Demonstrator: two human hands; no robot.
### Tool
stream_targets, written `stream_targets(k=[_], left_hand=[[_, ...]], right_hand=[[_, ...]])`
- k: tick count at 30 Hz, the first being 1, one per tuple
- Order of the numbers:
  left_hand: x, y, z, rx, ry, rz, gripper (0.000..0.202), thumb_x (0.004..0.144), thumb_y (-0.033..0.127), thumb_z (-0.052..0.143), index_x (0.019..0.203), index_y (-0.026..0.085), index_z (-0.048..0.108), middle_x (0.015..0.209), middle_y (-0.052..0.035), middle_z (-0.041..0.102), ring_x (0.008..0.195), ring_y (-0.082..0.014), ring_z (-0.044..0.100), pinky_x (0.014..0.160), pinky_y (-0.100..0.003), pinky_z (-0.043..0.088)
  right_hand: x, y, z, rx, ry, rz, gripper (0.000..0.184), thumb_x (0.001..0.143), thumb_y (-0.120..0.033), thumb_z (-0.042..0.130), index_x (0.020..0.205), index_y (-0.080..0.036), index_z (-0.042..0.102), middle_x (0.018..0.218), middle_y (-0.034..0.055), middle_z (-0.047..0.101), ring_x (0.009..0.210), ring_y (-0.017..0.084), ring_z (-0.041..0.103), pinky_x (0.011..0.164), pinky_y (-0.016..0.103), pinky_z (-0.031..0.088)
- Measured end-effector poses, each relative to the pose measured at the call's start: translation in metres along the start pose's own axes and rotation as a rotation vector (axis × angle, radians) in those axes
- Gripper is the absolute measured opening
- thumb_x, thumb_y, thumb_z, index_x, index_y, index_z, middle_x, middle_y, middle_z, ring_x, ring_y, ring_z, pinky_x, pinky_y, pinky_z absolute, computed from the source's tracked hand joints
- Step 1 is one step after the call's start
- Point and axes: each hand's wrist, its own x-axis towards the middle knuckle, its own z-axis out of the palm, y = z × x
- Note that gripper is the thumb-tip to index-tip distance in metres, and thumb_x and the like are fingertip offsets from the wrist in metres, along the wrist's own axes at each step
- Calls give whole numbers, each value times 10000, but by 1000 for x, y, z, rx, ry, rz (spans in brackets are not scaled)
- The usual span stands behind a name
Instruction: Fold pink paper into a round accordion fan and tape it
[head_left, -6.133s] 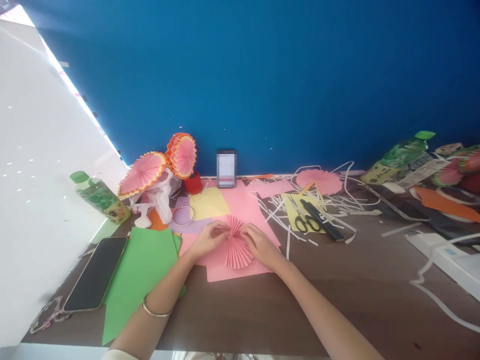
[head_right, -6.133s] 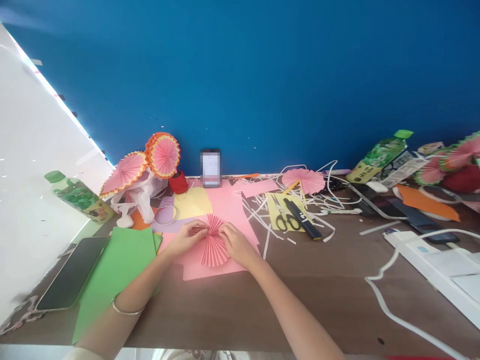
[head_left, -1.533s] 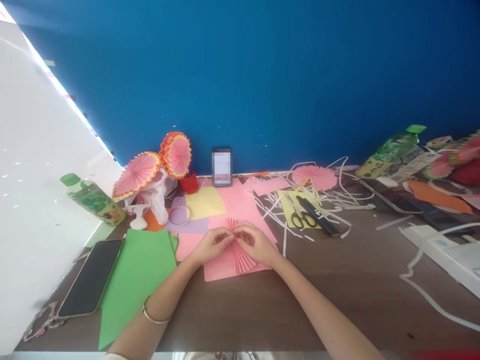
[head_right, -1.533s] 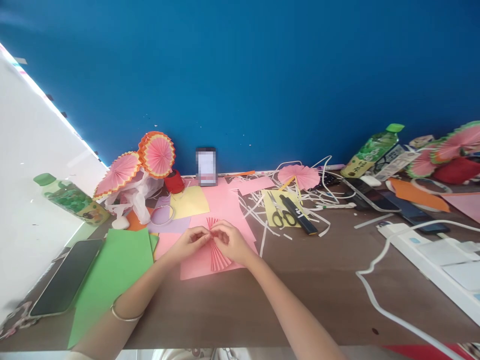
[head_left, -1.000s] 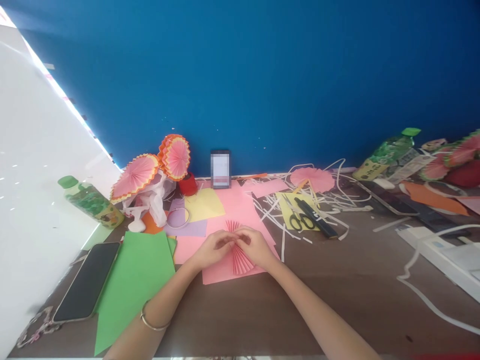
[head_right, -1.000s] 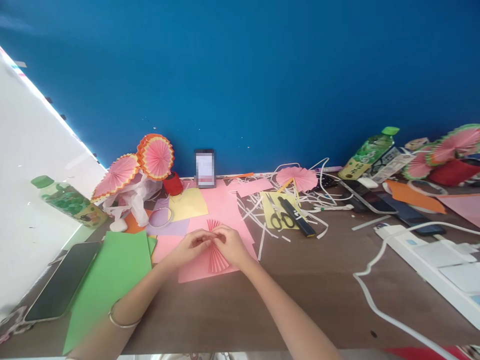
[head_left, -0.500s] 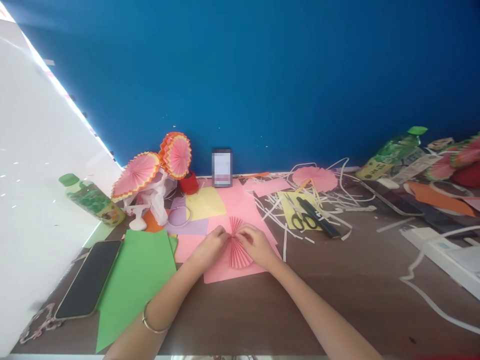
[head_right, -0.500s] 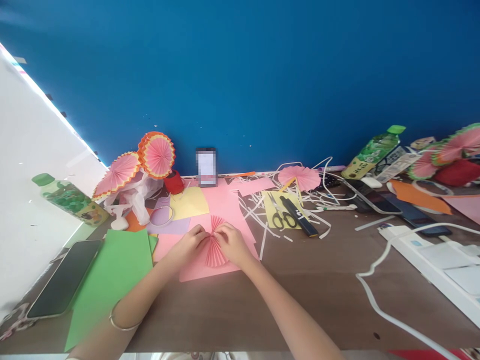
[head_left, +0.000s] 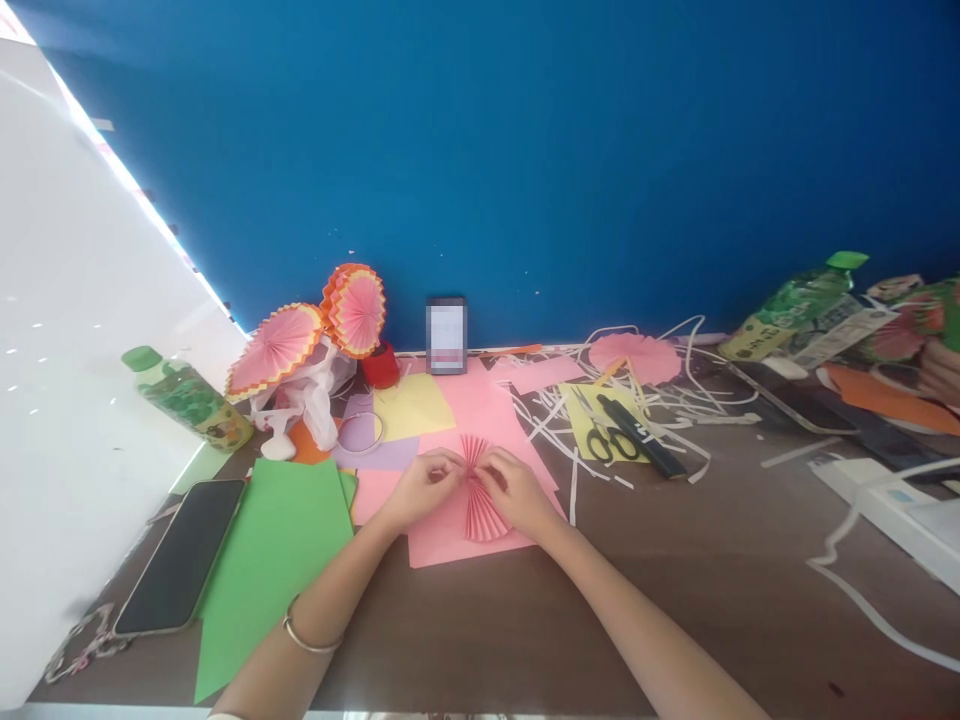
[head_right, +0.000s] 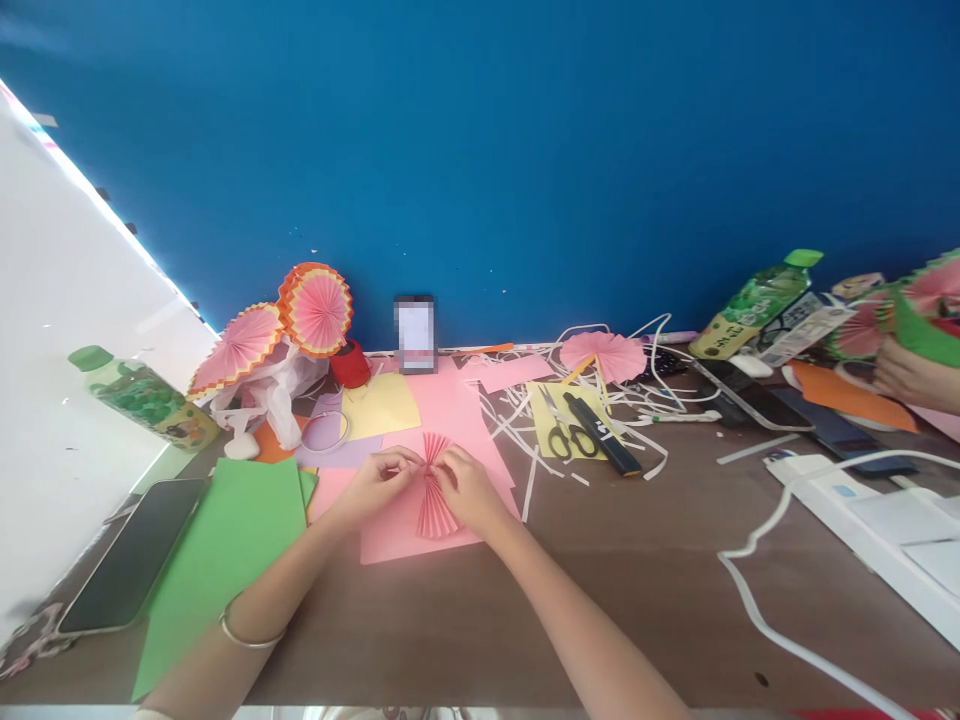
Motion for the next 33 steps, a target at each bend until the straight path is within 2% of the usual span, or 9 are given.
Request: stream_targets(k=[2, 5, 11, 17, 23, 29, 33], left_hand=[[1, -1, 1, -118, -12, -61, 275, 801, 365, 491, 649, 146, 558, 818, -50, 632, 802, -159, 562, 764, -290, 433], [4, -5, 4, -182, -2, -99, 293, 786, 413, 511, 734, 138, 597, 748, -37, 632, 743, -150, 564, 743, -284, 436], [7, -11, 6, -188, 109, -70, 297, 794, 413, 501, 755, 132, 589, 761, -55, 614, 739, -154, 564, 741, -287, 442], [8, -9, 6, -155, 143, -25, 292, 821, 381, 454, 703, 138, 563, 692, -29, 585, 684, -140, 551, 710, -275, 431], [10, -11, 7, -86, 103, -64, 269, 810, 353, 477, 704, 132, 585, 694, -35, 603, 689, -143, 553, 697, -269, 431], [7, -14, 3, -255, 6, -58, 196, 769, 306, 565, 877, 146, 599, 896, -68, 639, 860, -167, 593, 821, -315, 451], [6, -11, 3, -258, 29, -59, 195, 749, 284, 591, 878, 138, 606, 884, -75, 654, 850, -173, 611, 837, -341, 461]], right_hand=[[0, 1, 1, 7, 5, 0, 139, 835, -215, 438, 732, -208, 531, 779, 34, 551, 731, 170, 527, 682, 324, 433], [0, 1, 1, 13, 5, 3, 142, 836, -209, 434, 729, -207, 527, 771, 33, 549, 732, 171, 525, 676, 326, 434], [1, -2, 0, -7, -8, 2, 140, 839, -196, 433, 733, -201, 524, 788, 38, 543, 753, 168, 525, 689, 321, 435], [0, -3, -2, -51, -1, -69, 164, 841, -157, 409, 736, -199, 528, 793, 39, 519, 746, 159, 517, 692, 311, 442], [0, 0, -3, -94, -39, -82, 185, 839, -121, 384, 740, -194, 522, 808, 34, 500, 733, 146, 511, 687, 299, 441], [0, 3, -3, -101, -10, -26, 128, 838, -177, 430, 745, -199, 516, 801, 33, 516, 743, 154, 521, 675, 302, 442], [-1, 2, -1, -79, 0, -36, 134, 843, -215, 441, 744, -197, 528, 806, 40, 528, 744, 155, 528, 678, 305, 448]])
